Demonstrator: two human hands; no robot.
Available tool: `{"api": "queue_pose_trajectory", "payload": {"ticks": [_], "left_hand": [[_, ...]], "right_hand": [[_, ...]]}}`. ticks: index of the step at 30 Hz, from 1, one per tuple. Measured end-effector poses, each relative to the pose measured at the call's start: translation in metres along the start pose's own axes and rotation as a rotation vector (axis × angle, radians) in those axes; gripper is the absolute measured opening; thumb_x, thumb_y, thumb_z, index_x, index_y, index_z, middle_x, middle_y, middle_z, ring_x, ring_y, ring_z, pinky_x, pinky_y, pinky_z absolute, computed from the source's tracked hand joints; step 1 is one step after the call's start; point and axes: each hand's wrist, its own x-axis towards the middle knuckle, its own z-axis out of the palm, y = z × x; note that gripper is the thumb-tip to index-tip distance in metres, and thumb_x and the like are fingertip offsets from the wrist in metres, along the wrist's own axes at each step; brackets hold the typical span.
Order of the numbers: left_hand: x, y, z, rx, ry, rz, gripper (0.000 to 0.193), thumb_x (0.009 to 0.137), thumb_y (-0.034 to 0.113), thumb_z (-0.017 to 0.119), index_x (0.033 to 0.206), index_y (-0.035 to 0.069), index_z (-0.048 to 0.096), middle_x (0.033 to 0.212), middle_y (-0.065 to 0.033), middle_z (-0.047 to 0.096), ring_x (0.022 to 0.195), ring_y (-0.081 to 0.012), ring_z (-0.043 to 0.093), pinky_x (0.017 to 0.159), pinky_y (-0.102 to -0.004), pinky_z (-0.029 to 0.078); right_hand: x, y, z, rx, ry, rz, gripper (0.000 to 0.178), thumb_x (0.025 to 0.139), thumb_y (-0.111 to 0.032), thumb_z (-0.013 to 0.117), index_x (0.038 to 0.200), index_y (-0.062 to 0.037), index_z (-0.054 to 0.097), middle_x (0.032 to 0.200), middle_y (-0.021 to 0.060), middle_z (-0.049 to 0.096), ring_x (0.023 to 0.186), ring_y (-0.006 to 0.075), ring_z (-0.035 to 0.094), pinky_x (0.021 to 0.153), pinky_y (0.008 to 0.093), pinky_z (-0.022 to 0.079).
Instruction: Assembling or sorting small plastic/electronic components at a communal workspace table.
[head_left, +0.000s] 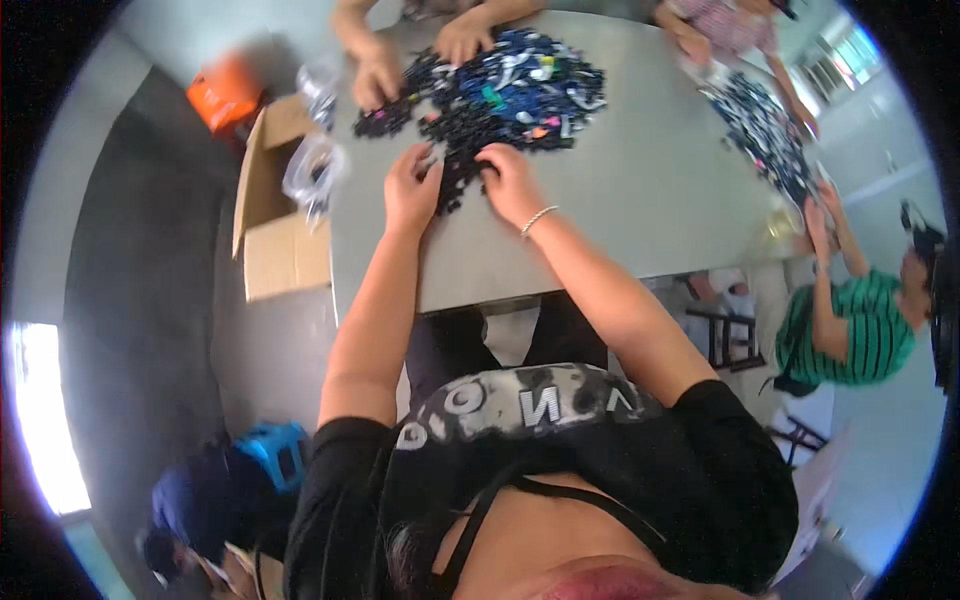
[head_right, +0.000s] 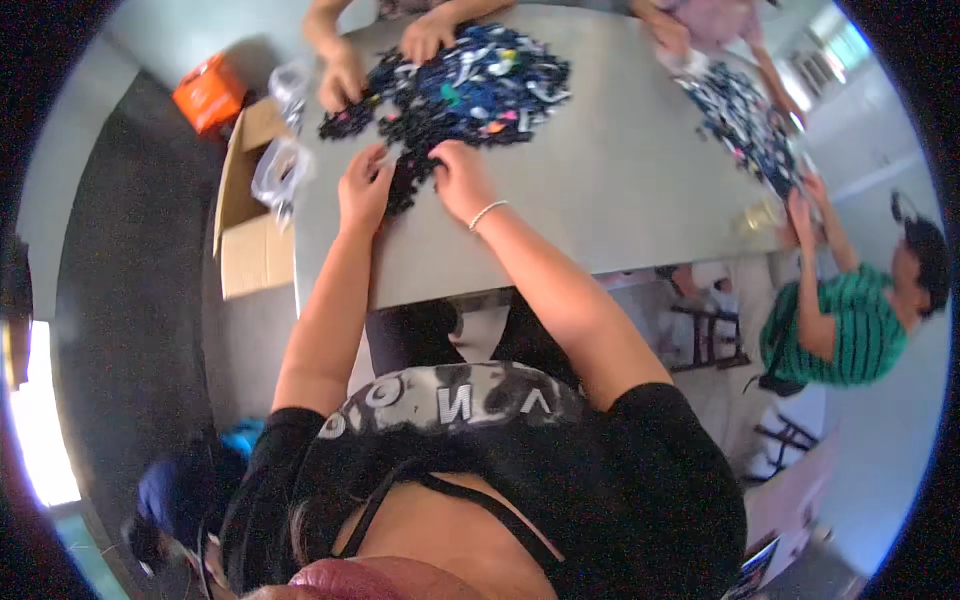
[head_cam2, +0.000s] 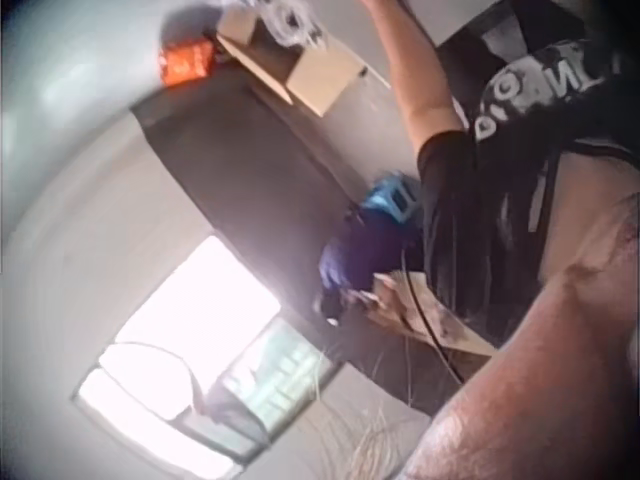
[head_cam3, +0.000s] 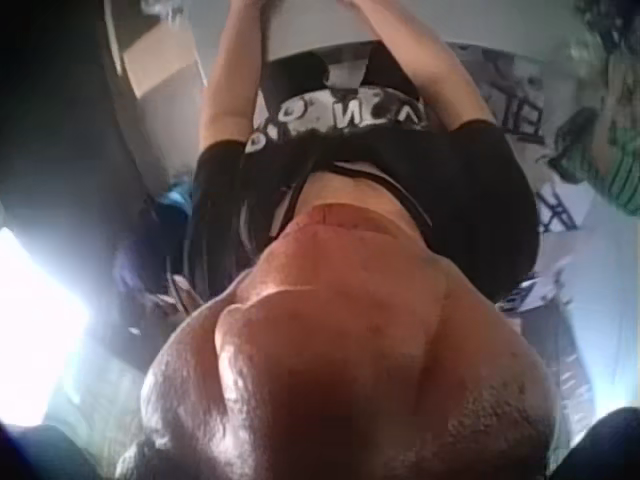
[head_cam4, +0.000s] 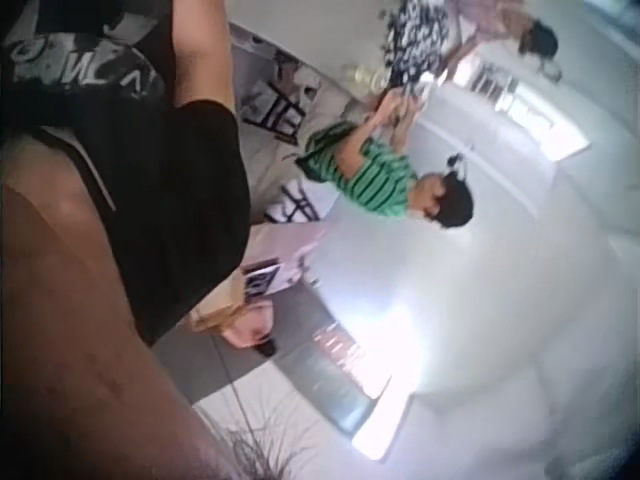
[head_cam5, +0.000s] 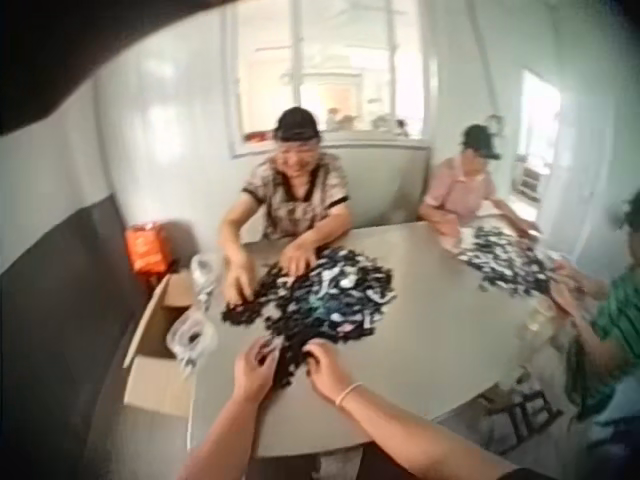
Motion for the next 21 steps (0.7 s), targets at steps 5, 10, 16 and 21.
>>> {"api": "queue_pose_trajectory", "payload": {"ticks": [5, 10, 16, 21], "left_hand": [[0.003, -0.024, -0.015, -0.114, 0.175, -0.237, 0.027, 0.081, 0.016, 0.065, 0.104, 0.002, 0.067, 0.092, -0.0107, 0.069, 0.083, -0.0183, 0.066, 0.075, -0.0297, 0.051], [-0.013, -0.02, -0.036, 0.159, 0.008, -0.171, 0.028, 0.082, 0.016, 0.067, 0.107, 0.002, 0.065, 0.08, -0.0053, 0.065, 0.069, -0.0118, 0.059, 0.064, -0.0264, 0.049], [-0.023, -0.011, -0.03, 0.348, -0.063, 0.11, 0.027, 0.082, 0.017, 0.069, 0.106, 0.006, 0.066, 0.086, -0.007, 0.062, 0.07, -0.0177, 0.059, 0.067, -0.0295, 0.05], [-0.024, -0.006, -0.031, 0.307, -0.083, 0.038, 0.028, 0.081, 0.015, 0.068, 0.108, 0.007, 0.065, 0.088, -0.0081, 0.063, 0.072, -0.0185, 0.06, 0.069, -0.0295, 0.05]], "right_hand": [[0.004, -0.005, -0.001, 0.066, -0.042, 0.142, 0.017, 0.083, -0.003, 0.058, 0.1, -0.0022, 0.062, 0.102, 0.0144, 0.064, 0.096, 0.0291, 0.062, 0.085, 0.0351, 0.048], [0.004, -0.007, -0.003, 0.041, -0.05, 0.139, 0.024, 0.08, -0.004, 0.059, 0.104, -0.0037, 0.063, 0.103, 0.0126, 0.066, 0.095, 0.0279, 0.063, 0.084, 0.0347, 0.049], [0.006, -0.009, -0.007, 0.017, -0.077, 0.02, 0.023, 0.077, -0.006, 0.065, 0.099, -0.0051, 0.064, 0.103, 0.0116, 0.066, 0.097, 0.028, 0.062, 0.087, 0.0352, 0.049], [0.005, -0.006, -0.006, 0.08, -0.138, 0.041, 0.018, 0.076, -0.008, 0.068, 0.093, -0.0052, 0.066, 0.101, 0.0109, 0.066, 0.097, 0.0274, 0.062, 0.087, 0.0354, 0.048]]}}
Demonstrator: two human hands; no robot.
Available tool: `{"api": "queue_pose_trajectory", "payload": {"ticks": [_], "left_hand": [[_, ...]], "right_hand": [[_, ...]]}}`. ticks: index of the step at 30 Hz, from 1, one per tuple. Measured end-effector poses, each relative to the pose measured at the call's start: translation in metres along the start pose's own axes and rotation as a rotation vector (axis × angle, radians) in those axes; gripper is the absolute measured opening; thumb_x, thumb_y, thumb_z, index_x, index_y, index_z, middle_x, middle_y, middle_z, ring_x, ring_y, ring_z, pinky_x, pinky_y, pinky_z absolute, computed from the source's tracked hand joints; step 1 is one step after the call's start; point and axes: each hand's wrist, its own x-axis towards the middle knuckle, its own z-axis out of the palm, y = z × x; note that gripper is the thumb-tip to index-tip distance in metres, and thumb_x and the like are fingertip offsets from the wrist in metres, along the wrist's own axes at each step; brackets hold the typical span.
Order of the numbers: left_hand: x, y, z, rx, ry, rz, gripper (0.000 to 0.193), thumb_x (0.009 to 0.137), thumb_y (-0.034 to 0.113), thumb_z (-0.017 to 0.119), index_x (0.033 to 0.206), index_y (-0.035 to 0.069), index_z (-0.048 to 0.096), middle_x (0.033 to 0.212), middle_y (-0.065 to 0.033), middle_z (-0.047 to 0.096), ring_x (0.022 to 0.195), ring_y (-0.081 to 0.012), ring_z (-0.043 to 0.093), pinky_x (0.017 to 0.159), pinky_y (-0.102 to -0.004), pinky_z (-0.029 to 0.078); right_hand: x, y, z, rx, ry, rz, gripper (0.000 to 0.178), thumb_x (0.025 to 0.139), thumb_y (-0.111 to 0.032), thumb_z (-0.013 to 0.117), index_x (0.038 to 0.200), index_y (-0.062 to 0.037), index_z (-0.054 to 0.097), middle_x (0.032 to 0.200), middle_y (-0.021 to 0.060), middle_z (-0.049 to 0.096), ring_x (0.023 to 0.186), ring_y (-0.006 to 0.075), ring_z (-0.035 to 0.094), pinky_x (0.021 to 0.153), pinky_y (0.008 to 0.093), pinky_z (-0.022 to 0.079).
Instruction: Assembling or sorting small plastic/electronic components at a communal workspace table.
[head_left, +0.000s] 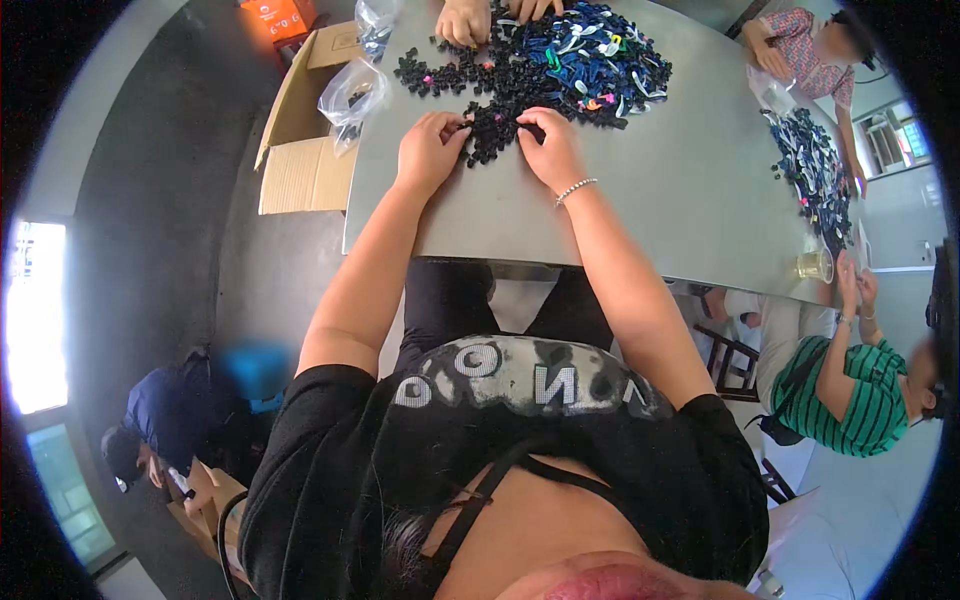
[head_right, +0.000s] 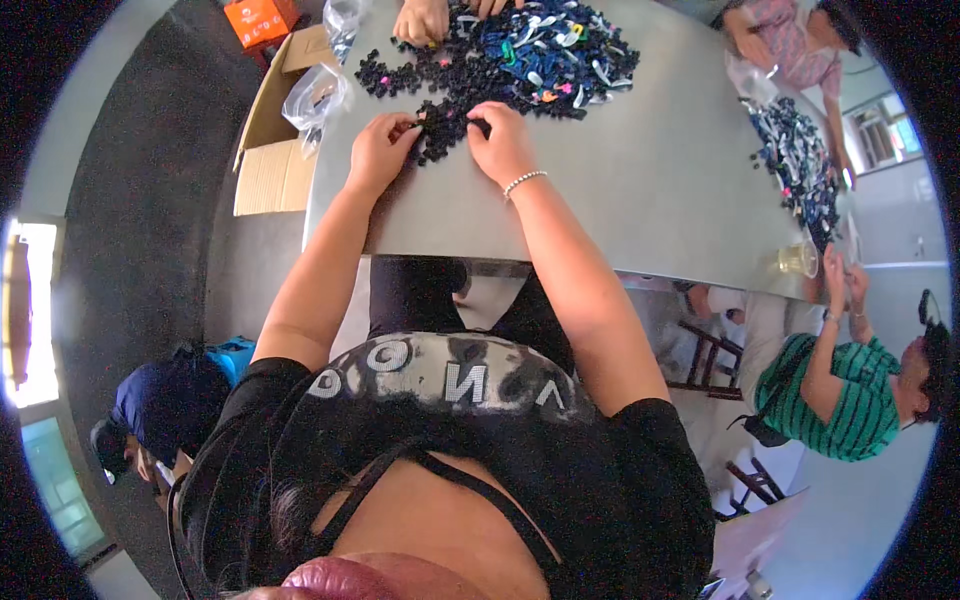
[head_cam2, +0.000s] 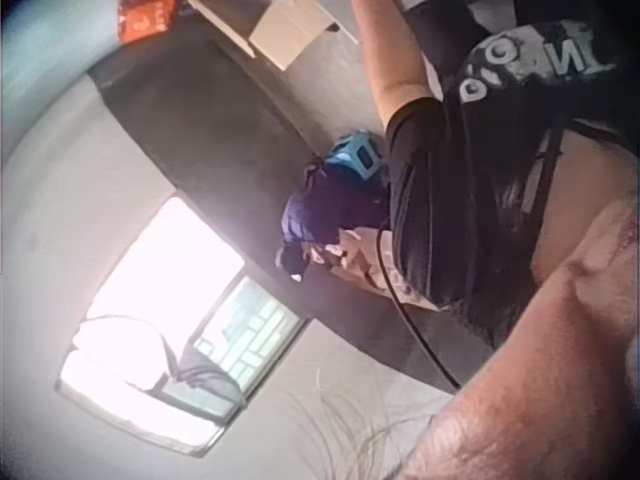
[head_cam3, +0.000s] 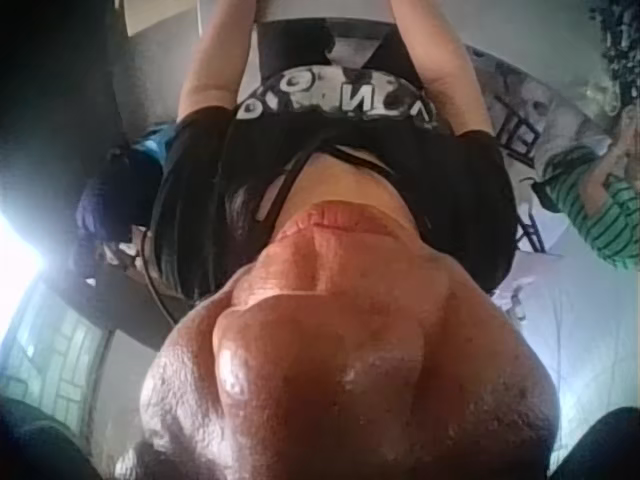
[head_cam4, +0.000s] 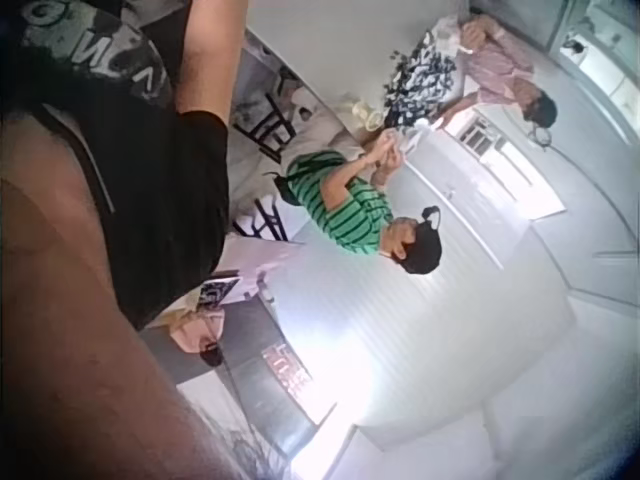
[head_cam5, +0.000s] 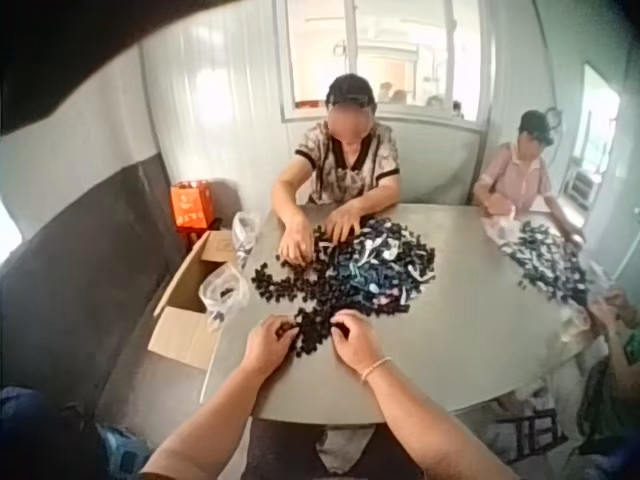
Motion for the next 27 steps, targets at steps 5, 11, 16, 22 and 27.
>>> {"api": "queue_pose_trajectory", "payload": {"ticks": [5, 11, 16, 22, 27], "left_hand": [[-0.003, -0.004, -0.002, -0.118, 0.036, -0.016, 0.028, 0.079, 0.011, 0.065, 0.107, 0.007, 0.065, 0.091, -0.0081, 0.062, 0.074, -0.0187, 0.061, 0.072, -0.0296, 0.051], [-0.004, 0.0, -0.002, -0.077, 0.137, -0.081, 0.029, 0.075, 0.01, 0.065, 0.103, 0.005, 0.065, 0.099, -0.01, 0.06, 0.077, -0.0198, 0.064, 0.072, -0.0298, 0.051], [-0.003, -0.004, 0.0, -0.017, 0.057, -0.045, 0.019, 0.075, 0.01, 0.066, 0.093, 0.003, 0.066, 0.089, -0.0098, 0.062, 0.074, -0.0199, 0.064, 0.07, -0.0309, 0.052], [-0.004, 0.001, -0.001, -0.015, 0.091, -0.019, 0.028, 0.073, 0.014, 0.068, 0.098, 0.004, 0.064, 0.083, -0.0081, 0.062, 0.075, -0.0221, 0.063, 0.072, -0.0326, 0.051], [-0.002, 0.007, 0.001, 0.042, 0.128, -0.08, 0.038, 0.072, 0.018, 0.067, 0.108, 0.004, 0.063, 0.092, -0.0114, 0.062, 0.085, -0.025, 0.063, 0.078, -0.0348, 0.05]], "right_hand": [[0.002, 0.0, 0.001, -0.06, 0.026, -0.017, 0.015, 0.076, -0.007, 0.067, 0.091, -0.0053, 0.067, 0.1, 0.0102, 0.066, 0.095, 0.0269, 0.062, 0.086, 0.0345, 0.049], [0.002, -0.003, -0.001, -0.043, 0.012, -0.012, 0.011, 0.077, -0.006, 0.066, 0.088, -0.0049, 0.067, 0.098, 0.0097, 0.067, 0.093, 0.0257, 0.063, 0.083, 0.0338, 0.05], [0.002, -0.004, 0.0, -0.003, 0.031, 0.004, 0.009, 0.073, -0.006, 0.065, 0.082, -0.004, 0.066, 0.093, 0.0121, 0.066, 0.09, 0.0303, 0.063, 0.083, 0.0377, 0.05], [0.002, -0.004, -0.002, 0.0, 0.023, 0.003, 0.007, 0.074, -0.005, 0.065, 0.081, -0.0042, 0.066, 0.092, 0.0118, 0.066, 0.089, 0.0291, 0.063, 0.082, 0.0372, 0.05], [0.002, -0.006, -0.003, -0.01, 0.012, 0.015, 0.007, 0.074, -0.005, 0.064, 0.081, -0.0046, 0.066, 0.092, 0.0111, 0.066, 0.088, 0.0284, 0.063, 0.08, 0.0363, 0.051]]}}
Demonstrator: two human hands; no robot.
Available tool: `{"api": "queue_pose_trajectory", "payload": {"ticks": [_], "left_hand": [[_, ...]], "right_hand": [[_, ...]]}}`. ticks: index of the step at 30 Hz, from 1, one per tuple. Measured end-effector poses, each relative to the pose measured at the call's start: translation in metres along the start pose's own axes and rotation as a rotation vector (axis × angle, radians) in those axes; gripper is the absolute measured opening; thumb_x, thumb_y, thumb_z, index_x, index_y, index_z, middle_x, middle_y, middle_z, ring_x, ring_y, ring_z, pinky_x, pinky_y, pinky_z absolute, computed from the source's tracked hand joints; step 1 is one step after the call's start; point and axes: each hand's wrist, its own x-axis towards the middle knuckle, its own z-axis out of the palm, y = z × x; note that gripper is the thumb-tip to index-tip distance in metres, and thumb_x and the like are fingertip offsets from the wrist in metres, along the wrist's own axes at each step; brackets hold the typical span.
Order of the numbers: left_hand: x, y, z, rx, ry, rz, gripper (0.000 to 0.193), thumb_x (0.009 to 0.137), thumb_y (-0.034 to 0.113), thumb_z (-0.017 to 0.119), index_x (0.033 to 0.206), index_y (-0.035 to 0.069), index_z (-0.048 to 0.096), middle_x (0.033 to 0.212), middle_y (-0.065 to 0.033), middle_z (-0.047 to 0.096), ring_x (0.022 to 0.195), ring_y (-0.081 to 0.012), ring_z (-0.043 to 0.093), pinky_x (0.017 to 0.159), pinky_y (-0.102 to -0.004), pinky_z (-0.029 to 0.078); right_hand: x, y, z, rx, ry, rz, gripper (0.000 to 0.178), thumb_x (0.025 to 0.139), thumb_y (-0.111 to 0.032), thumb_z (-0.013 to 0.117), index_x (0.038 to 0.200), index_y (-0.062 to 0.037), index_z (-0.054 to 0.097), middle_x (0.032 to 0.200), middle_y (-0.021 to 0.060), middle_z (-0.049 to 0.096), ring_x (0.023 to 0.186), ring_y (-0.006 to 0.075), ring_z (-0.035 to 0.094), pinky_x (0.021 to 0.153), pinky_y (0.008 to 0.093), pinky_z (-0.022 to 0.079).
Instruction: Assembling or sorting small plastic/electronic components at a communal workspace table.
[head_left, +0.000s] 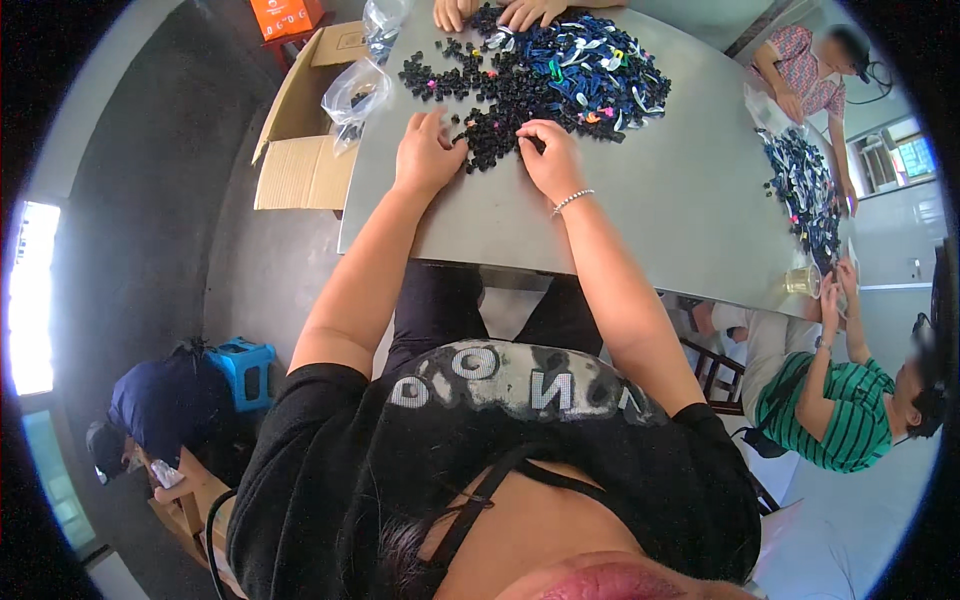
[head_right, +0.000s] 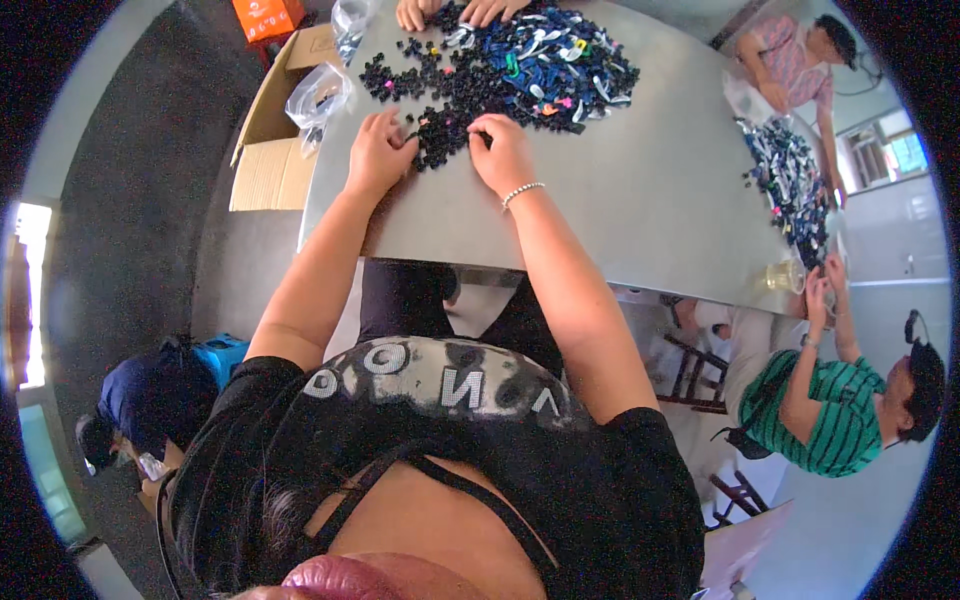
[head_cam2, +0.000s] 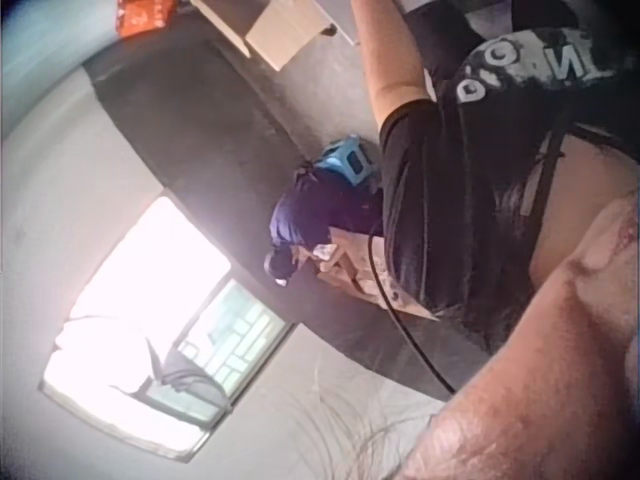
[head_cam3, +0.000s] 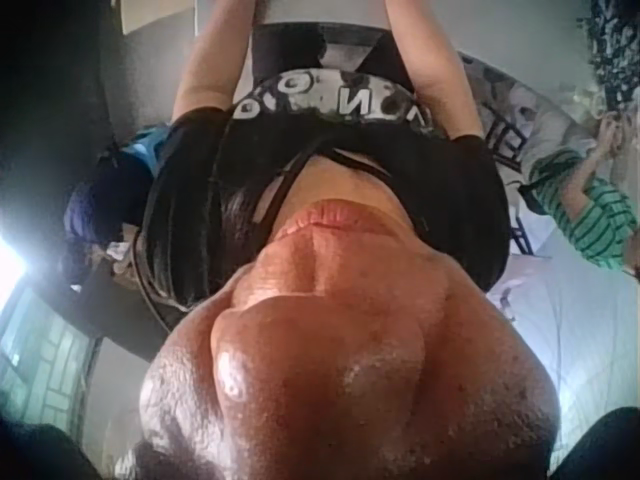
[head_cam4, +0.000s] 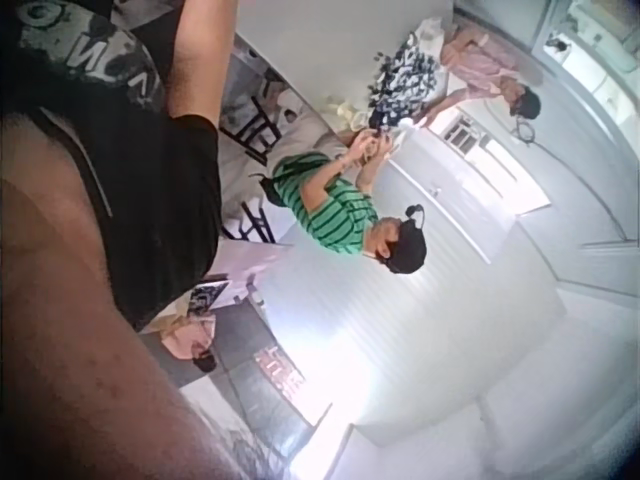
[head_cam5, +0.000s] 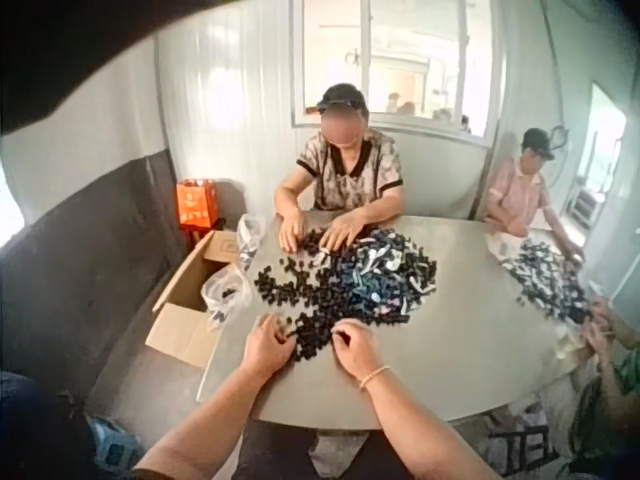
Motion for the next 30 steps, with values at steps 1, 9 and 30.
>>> {"api": "queue_pose_trajectory", "payload": {"ticks": [1, 9, 30], "left_hand": [[0.0, 0.003, 0.0, 0.026, 0.052, -0.044, 0.041, 0.072, 0.019, 0.067, 0.11, 0.005, 0.063, 0.096, -0.0127, 0.062, 0.088, -0.0259, 0.062, 0.08, -0.0353, 0.05], [0.016, -0.019, 0.003, 0.092, -0.051, 0.012, 0.025, 0.077, 0.022, 0.067, 0.095, 0.006, 0.068, 0.099, -0.0134, 0.063, 0.087, -0.0265, 0.064, 0.079, -0.0359, 0.05], [-0.001, -0.01, -0.012, 0.044, -0.139, 0.087, 0.026, 0.072, 0.02, 0.068, 0.095, 0.008, 0.068, 0.082, -0.0069, 0.059, 0.074, -0.0231, 0.06, 0.069, -0.0338, 0.05]], "right_hand": [[0.0, 0.001, 0.001, -0.002, -0.002, -0.001, 0.007, 0.074, -0.005, 0.064, 0.081, -0.0046, 0.066, 0.092, 0.0111, 0.066, 0.088, 0.0284, 0.063, 0.08, 0.0363, 0.051], [0.0, 0.001, 0.002, 0.025, 0.002, 0.029, 0.007, 0.075, -0.004, 0.064, 0.081, -0.0047, 0.067, 0.091, 0.0111, 0.066, 0.087, 0.0282, 0.063, 0.079, 0.0362, 0.051], [0.001, 0.005, 0.003, -0.042, -0.016, 0.015, 0.009, 0.079, -0.005, 0.063, 0.087, -0.0051, 0.068, 0.094, 0.0087, 0.067, 0.086, 0.0226, 0.065, 0.077, 0.0312, 0.051]]}}
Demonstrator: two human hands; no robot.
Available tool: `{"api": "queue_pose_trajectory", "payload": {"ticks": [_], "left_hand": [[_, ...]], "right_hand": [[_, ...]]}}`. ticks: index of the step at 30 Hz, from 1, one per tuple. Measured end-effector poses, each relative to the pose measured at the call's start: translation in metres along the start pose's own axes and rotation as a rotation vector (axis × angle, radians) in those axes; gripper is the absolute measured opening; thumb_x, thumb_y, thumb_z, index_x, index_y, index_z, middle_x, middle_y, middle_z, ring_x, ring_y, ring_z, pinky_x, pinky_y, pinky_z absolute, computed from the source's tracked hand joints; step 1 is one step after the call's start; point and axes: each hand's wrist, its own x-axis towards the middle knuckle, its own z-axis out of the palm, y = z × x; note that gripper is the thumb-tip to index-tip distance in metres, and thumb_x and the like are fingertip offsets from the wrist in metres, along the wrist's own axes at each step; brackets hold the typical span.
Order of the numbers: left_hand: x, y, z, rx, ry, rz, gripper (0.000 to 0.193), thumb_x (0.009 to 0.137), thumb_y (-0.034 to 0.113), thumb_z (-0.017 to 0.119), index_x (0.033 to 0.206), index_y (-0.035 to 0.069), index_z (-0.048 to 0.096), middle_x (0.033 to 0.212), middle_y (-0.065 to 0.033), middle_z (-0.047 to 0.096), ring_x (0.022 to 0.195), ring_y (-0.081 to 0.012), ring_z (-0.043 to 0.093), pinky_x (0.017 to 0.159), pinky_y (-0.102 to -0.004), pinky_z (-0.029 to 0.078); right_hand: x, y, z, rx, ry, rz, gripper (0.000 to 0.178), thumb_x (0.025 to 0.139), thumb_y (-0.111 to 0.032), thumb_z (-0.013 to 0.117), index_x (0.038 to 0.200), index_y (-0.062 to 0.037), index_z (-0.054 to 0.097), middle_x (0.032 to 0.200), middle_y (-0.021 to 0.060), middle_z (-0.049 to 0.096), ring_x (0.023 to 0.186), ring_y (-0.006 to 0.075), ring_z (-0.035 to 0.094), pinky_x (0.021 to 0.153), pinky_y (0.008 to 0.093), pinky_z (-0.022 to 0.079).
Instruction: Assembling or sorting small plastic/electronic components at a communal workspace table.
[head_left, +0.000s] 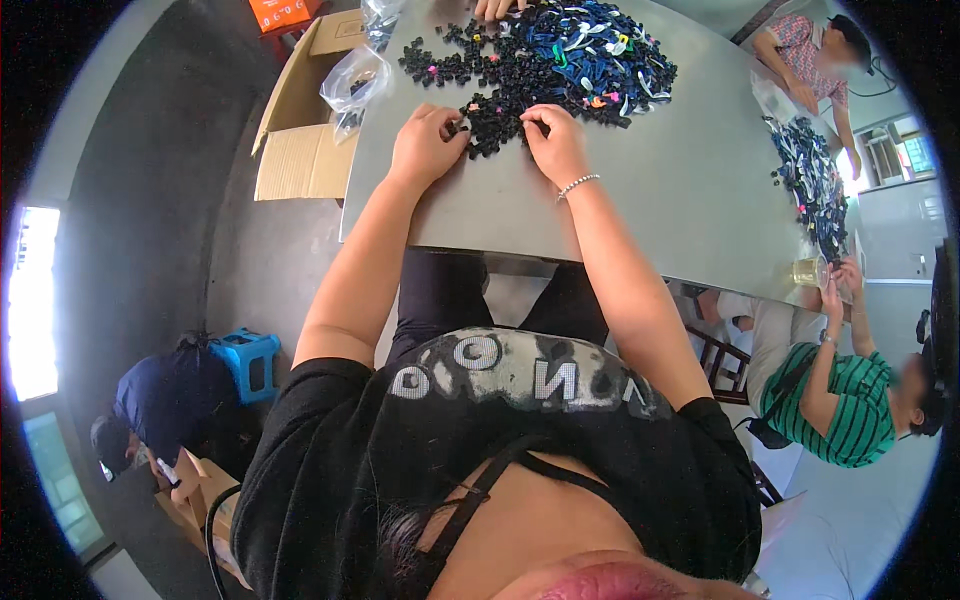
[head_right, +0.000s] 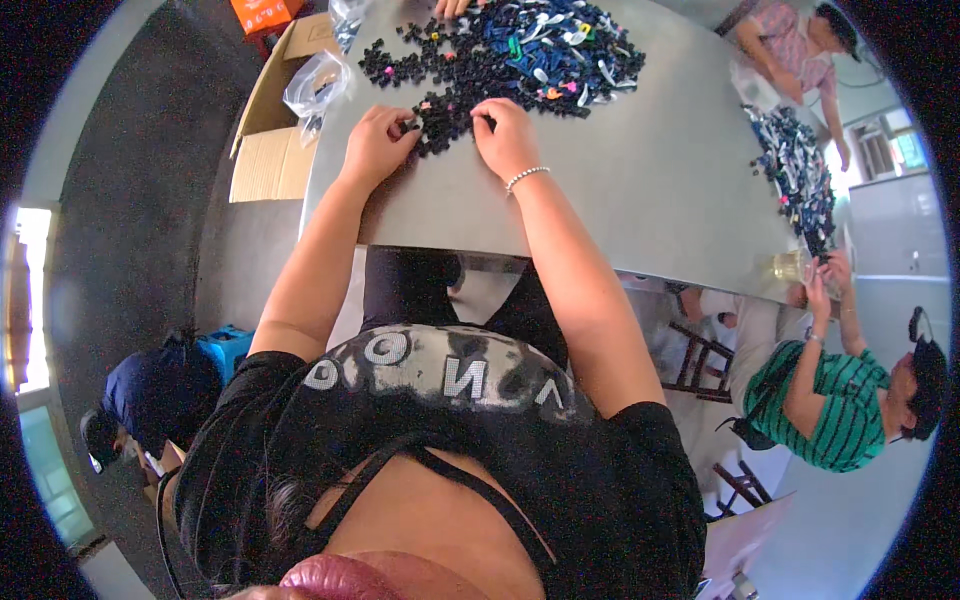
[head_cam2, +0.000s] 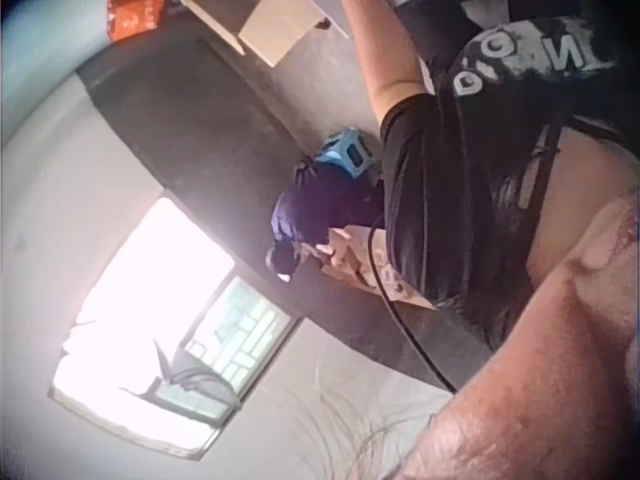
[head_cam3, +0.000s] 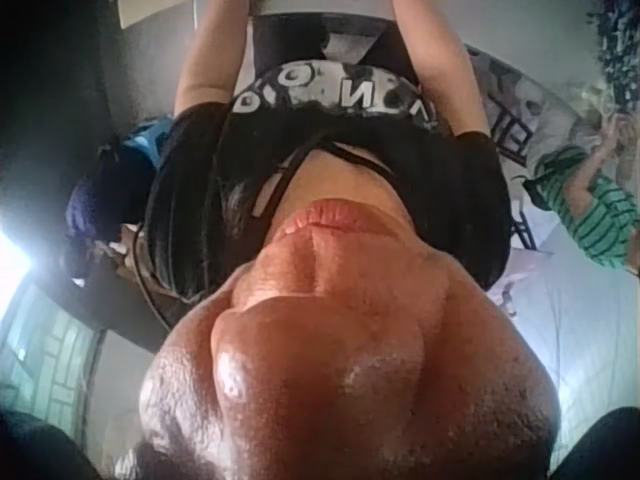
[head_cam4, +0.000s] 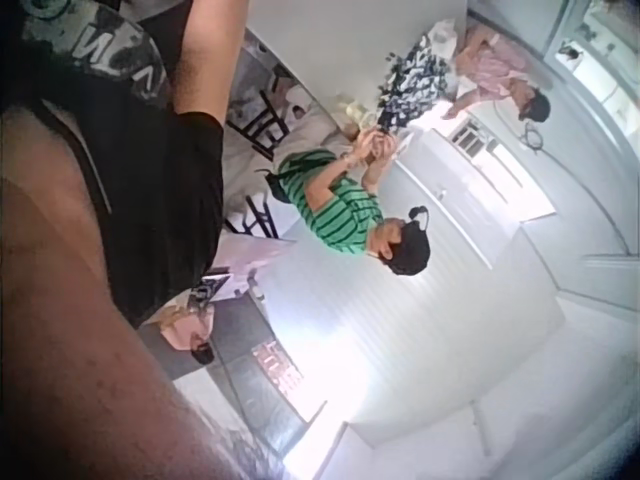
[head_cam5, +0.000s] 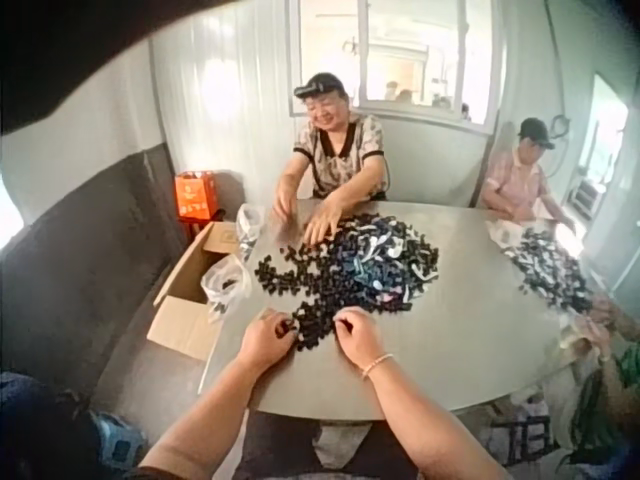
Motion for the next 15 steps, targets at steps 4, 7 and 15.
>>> {"api": "queue_pose_trajectory", "payload": {"ticks": [4, 7, 15], "left_hand": [[0.003, 0.005, -0.004, 0.022, -0.045, -0.003, 0.019, 0.073, 0.022, 0.071, 0.088, 0.01, 0.069, 0.081, -0.0061, 0.06, 0.075, -0.0229, 0.061, 0.069, -0.0342, 0.05], [0.002, 0.003, -0.003, 0.04, -0.023, 0.001, 0.016, 0.073, 0.021, 0.071, 0.084, 0.01, 0.07, 0.08, -0.0067, 0.06, 0.074, -0.0237, 0.061, 0.069, -0.0344, 0.05], [0.005, -0.002, -0.007, -0.271, 0.043, -0.31, 0.02, 0.079, 0.022, 0.069, 0.088, 0.004, 0.07, 0.079, -0.0059, 0.066, 0.07, -0.0149, 0.061, 0.065, -0.0293, 0.048]], "right_hand": [[0.0, 0.001, 0.0, 0.029, -0.01, 0.013, 0.009, 0.08, -0.005, 0.063, 0.088, -0.0043, 0.068, 0.095, 0.0083, 0.067, 0.085, 0.0213, 0.065, 0.076, 0.0297, 0.051], [0.0, -0.002, 0.0, 0.094, 0.019, 0.036, 0.005, 0.075, -0.005, 0.064, 0.08, -0.0047, 0.066, 0.088, 0.0117, 0.066, 0.085, 0.0289, 0.064, 0.076, 0.0361, 0.051], [-0.001, 0.002, -0.001, 0.005, -0.02, 0.021, 0.009, 0.081, -0.005, 0.063, 0.088, -0.0035, 0.068, 0.095, 0.009, 0.067, 0.088, 0.0222, 0.064, 0.079, 0.0306, 0.05]]}}
